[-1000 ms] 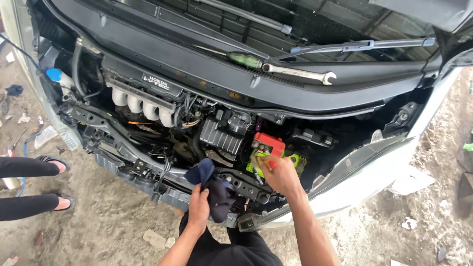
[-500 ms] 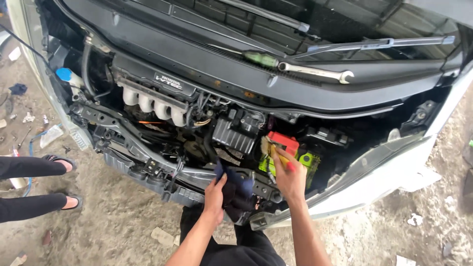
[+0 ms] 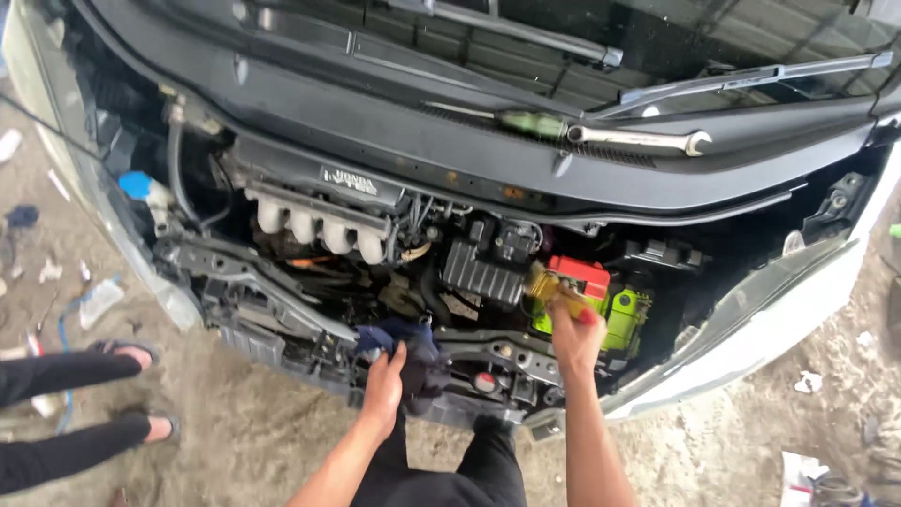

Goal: The person cleans the engine bay of a car with the hood open, using a brush to sweep dust and debris from various components while holding a cloth to catch the dirt. The person systematically brushes and wipes areas around the battery, engine block, and front frame.

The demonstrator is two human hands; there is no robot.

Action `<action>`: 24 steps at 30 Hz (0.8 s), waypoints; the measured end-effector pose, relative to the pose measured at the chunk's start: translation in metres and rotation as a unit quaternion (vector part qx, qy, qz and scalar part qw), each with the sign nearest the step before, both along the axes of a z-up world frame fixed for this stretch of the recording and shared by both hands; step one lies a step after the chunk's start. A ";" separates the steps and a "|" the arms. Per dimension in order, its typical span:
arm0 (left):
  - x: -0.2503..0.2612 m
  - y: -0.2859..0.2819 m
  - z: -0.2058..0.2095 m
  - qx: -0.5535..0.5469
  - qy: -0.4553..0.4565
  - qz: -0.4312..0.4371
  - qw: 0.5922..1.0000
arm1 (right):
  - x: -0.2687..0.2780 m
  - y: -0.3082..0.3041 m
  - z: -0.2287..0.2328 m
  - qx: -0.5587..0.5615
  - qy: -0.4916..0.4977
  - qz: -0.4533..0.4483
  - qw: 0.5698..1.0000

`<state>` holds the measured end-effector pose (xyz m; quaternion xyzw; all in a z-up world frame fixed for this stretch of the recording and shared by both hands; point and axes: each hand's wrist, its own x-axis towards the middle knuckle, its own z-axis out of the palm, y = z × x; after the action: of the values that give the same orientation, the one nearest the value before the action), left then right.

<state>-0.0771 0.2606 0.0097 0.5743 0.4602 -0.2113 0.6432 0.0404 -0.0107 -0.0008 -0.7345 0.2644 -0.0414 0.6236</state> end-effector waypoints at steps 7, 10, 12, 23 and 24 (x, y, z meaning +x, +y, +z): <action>-0.003 0.033 -0.037 0.014 -0.052 -0.031 0.998 | -0.006 0.003 -0.003 -0.152 0.147 0.056 0.976; 0.001 0.044 -0.033 -0.017 -0.041 -0.066 0.997 | -0.009 0.018 0.000 -0.113 0.081 0.010 0.990; 0.004 0.052 -0.040 -0.012 -0.055 -0.085 0.995 | -0.010 0.031 0.019 -0.168 0.231 0.152 0.946; 0.021 0.069 0.002 -0.055 -0.021 -0.098 0.993 | -0.046 0.073 0.008 -0.258 0.008 0.105 0.960; 0.023 0.070 0.005 -0.068 -0.013 -0.100 0.993 | -0.048 0.077 0.021 -0.200 0.019 0.096 0.975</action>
<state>-0.0540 0.3307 0.0150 0.5752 0.3771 -0.2974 0.6622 -0.0075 0.0662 0.0205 -0.8672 0.1910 -0.0196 0.4595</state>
